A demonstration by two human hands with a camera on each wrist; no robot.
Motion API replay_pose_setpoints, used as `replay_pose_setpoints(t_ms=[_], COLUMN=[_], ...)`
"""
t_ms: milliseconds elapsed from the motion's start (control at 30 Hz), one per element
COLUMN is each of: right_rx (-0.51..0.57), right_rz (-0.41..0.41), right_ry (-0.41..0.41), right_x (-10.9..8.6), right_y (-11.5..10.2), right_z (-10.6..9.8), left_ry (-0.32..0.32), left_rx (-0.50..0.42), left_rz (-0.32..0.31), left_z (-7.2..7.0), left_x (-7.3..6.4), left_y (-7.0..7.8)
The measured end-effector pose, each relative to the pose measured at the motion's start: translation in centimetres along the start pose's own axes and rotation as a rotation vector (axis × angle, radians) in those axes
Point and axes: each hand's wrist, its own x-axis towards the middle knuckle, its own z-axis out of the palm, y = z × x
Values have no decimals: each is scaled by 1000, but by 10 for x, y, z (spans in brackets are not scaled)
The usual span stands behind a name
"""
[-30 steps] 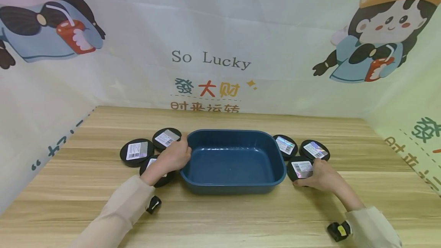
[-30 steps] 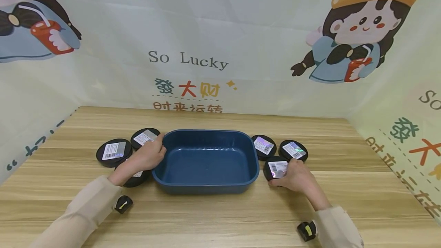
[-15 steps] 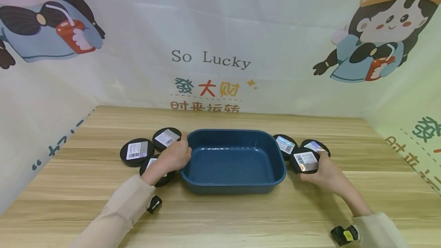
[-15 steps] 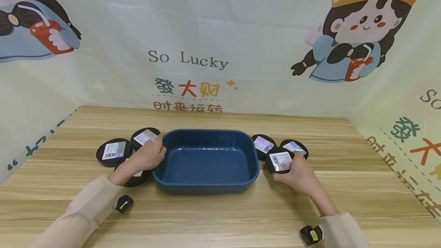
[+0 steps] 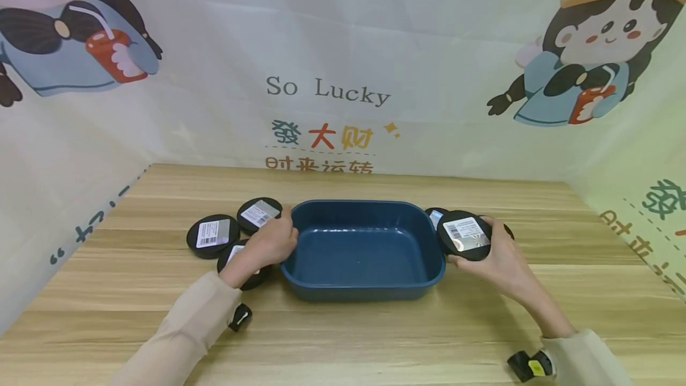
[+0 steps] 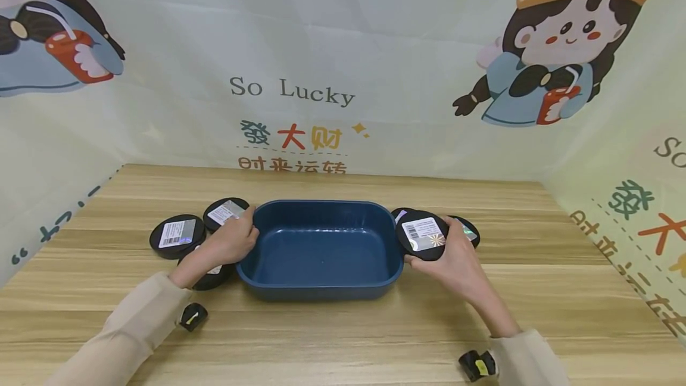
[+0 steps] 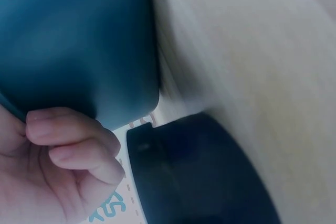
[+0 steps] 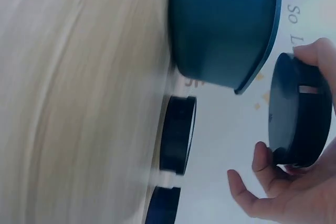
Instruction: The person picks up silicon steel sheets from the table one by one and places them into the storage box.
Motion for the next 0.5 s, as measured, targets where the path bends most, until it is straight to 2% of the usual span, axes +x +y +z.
replay_pose_setpoints(t_ms=[200, 500], right_rx=[13, 103], right_rz=[-31, -70], right_ry=[21, 35], right_x=[0, 0], right_y=[-14, -24], right_z=[4, 14], left_ry=[-2, -14], left_rx=[-17, -34], left_rz=[4, -2], left_z=[0, 0], left_x=[1, 2], left_y=[-1, -1])
